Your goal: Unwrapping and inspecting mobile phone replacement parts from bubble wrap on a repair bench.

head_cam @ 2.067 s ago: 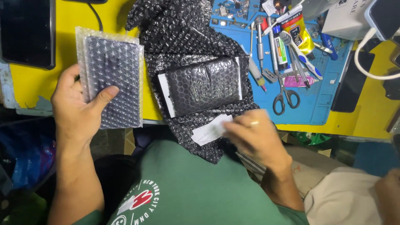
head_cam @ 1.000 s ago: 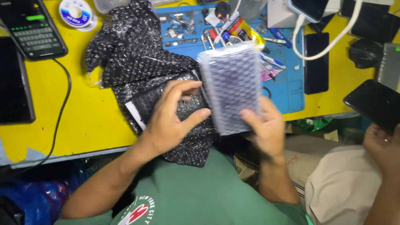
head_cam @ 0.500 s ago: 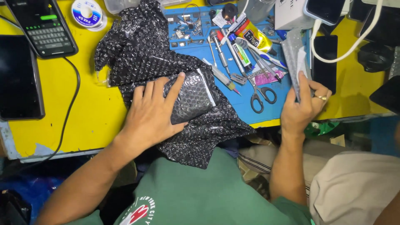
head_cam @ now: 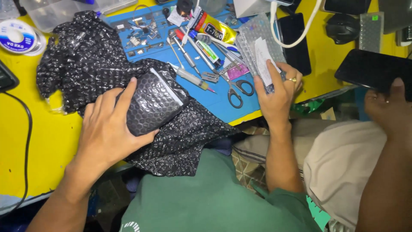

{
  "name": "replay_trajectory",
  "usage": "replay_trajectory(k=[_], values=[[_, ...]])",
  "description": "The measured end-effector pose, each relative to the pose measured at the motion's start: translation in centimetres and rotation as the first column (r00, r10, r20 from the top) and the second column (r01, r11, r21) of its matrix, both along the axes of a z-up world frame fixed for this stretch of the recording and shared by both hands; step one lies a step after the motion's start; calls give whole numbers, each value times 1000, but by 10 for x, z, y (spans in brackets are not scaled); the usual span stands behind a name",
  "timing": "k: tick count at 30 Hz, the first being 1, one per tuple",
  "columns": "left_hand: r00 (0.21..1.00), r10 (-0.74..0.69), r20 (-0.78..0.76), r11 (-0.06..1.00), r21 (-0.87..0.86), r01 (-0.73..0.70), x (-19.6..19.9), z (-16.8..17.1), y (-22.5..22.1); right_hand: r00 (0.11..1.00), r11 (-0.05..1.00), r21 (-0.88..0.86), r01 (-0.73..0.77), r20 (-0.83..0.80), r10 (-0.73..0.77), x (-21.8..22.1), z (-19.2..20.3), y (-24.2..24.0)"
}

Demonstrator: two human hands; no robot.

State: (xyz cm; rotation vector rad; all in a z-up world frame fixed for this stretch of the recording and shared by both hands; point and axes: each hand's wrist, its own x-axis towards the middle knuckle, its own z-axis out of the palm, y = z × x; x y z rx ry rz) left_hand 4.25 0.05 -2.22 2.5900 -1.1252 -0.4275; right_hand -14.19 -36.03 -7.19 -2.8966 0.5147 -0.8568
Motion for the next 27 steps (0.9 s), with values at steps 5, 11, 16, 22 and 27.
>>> replay_trajectory(k=[5,11,16,22,27], values=[[995,-16,99,1000,-3,17,-4,-7,1,994,1000,-14,13,-110,-14,2,12,6],[992,-16,128,1000,-1,16,-5,-10,1,995,998,-67,-5,-100,-2,4,19,-4],[991,-13,136,1000,-4,14,-5,-10,1,995,998,-9,63,-83,-64,1,25,-27],[996,14,85,1000,-24,-12,-1,-9,3,956,743,634,213,22,-294,-6,45,-39],[998,24,51,998,-61,-21,2,-4,6,939,-169,978,-124,60,-340,-8,24,-38]])
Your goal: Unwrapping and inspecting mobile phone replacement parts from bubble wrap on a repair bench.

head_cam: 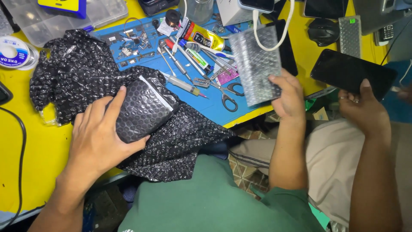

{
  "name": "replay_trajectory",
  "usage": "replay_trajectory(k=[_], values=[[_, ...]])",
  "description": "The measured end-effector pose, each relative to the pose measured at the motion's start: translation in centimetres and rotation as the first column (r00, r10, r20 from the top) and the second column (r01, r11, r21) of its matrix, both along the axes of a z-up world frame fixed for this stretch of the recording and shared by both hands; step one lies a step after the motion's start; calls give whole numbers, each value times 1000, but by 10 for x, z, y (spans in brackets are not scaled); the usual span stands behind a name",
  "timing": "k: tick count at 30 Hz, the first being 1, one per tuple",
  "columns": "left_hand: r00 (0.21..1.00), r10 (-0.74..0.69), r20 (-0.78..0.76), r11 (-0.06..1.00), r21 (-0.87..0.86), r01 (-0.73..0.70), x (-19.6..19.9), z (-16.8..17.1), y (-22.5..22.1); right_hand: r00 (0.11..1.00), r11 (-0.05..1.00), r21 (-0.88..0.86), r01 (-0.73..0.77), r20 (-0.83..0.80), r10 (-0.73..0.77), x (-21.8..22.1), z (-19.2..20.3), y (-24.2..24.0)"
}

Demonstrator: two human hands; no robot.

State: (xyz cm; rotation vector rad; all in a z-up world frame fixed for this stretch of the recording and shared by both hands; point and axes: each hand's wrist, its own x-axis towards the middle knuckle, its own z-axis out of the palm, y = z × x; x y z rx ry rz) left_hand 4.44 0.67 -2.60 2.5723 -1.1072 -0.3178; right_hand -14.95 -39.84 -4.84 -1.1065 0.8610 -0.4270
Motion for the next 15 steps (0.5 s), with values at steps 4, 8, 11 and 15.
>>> replay_trajectory(k=[4,8,11,15], values=[[1000,2,-25,1000,-18,-2,1,4,3,976,954,-293,-64,-217,-1,6,0,10],[999,14,-50,997,-71,-18,3,8,3,832,554,-735,-390,-540,-130,2,-8,6],[998,28,-62,998,-59,-32,5,10,2,917,254,-906,-340,-379,-125,-4,-11,11],[983,79,-166,994,-60,-90,1,18,1,981,348,-927,-137,-79,176,8,32,77]])
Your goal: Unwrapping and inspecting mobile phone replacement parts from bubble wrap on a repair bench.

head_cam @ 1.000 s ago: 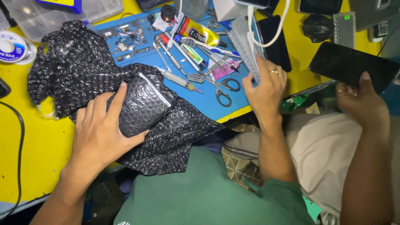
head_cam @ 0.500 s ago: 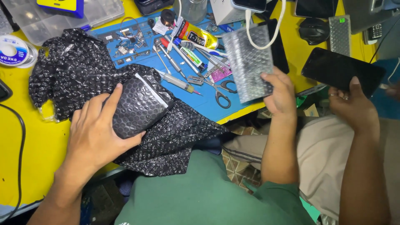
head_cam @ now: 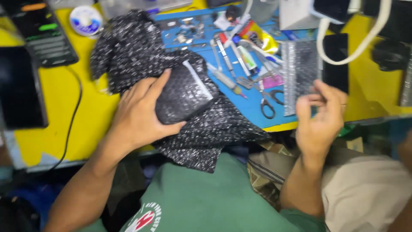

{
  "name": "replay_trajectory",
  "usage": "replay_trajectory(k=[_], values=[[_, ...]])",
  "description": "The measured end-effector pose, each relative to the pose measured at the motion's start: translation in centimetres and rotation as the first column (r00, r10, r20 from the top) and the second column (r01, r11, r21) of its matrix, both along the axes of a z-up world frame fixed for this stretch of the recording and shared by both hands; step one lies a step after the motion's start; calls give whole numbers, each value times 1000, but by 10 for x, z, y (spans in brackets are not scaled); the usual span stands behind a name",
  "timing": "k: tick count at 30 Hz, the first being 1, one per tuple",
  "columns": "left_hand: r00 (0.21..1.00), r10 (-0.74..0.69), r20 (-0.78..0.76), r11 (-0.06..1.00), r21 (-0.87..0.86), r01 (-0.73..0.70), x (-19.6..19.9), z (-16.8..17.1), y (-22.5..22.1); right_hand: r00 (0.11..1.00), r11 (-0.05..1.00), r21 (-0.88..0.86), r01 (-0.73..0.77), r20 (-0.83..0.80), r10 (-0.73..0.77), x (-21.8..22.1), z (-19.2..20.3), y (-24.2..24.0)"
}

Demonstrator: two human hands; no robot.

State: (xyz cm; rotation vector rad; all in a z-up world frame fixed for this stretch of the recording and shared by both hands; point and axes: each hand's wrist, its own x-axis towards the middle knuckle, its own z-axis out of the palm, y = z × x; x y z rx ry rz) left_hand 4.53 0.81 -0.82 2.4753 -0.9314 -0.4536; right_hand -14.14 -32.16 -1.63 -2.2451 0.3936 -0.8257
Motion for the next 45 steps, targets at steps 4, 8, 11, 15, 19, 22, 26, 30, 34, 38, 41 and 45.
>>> replay_trajectory(k=[4,8,11,15,19,22,26,30,34,38,41,45], values=[[994,3,-114,1000,-25,-6,3,10,1,860,857,367,-363,-223,460,29,16,78],[800,-52,-598,906,-365,-215,11,-6,20,890,910,183,-373,-208,406,64,-22,82],[502,-267,-823,611,-548,-572,2,-28,39,917,921,-69,-384,-142,372,83,-38,76],[21,-629,-777,356,-313,-881,2,-7,35,959,857,-432,-282,-98,266,100,-46,70],[-106,-696,-710,305,-159,-939,-8,-22,17,936,843,-450,-293,43,349,99,-20,109],[-92,-632,-769,89,46,-995,-22,-32,1,861,861,-159,-483,94,500,99,-10,132],[-58,-458,-887,113,7,-994,-32,-25,-3,823,823,10,-568,-7,568,102,-3,144],[566,263,-782,723,-229,-652,-33,-17,23,783,786,20,-618,-76,618,100,-4,144],[669,418,-615,825,-52,-563,-41,-12,40,792,791,97,-604,-37,609,85,-18,143],[954,113,278,927,-376,-1,-18,-5,41,927,928,-23,-373,23,373,67,-1,105],[864,-227,450,941,-128,314,-4,3,35,970,958,-179,-225,-138,202,60,-5,62],[771,-374,516,920,102,378,13,10,39,877,870,-273,-411,-380,295,56,-38,26]])
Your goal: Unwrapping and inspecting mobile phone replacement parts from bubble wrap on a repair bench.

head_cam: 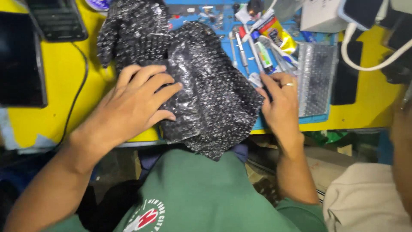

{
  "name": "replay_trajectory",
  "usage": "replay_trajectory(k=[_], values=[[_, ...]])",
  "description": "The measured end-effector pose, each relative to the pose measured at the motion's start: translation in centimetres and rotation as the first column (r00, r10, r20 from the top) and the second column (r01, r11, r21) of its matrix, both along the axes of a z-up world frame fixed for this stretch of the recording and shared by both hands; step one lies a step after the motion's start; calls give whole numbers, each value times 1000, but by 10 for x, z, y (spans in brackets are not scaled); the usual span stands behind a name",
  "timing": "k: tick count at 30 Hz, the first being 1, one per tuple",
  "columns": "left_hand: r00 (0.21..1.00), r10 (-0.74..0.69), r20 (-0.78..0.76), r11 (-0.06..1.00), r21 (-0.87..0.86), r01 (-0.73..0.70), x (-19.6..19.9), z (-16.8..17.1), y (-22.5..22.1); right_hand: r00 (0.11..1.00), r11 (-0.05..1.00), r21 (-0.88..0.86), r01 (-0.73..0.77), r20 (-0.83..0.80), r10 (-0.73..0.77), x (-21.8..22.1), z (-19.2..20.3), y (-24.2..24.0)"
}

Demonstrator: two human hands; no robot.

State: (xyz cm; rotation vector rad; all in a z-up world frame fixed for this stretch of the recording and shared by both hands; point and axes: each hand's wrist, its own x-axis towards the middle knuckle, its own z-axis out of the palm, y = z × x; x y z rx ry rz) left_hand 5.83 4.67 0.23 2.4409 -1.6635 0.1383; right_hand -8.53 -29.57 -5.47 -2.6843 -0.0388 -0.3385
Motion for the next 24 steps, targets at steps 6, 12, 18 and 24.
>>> replay_trajectory(k=[6,12,18,24], values=[[971,-45,-233,999,-5,46,11,-11,2,991,996,-87,2,133,10,3,5,2],[839,16,-544,999,-22,-33,17,-20,6,951,935,302,184,186,-248,-14,53,60],[793,7,-609,992,-99,-84,13,-19,12,972,799,598,69,-220,80,26,53,137],[761,-3,-649,967,-194,-162,8,-22,17,951,850,528,-1,-263,165,42,47,148]])
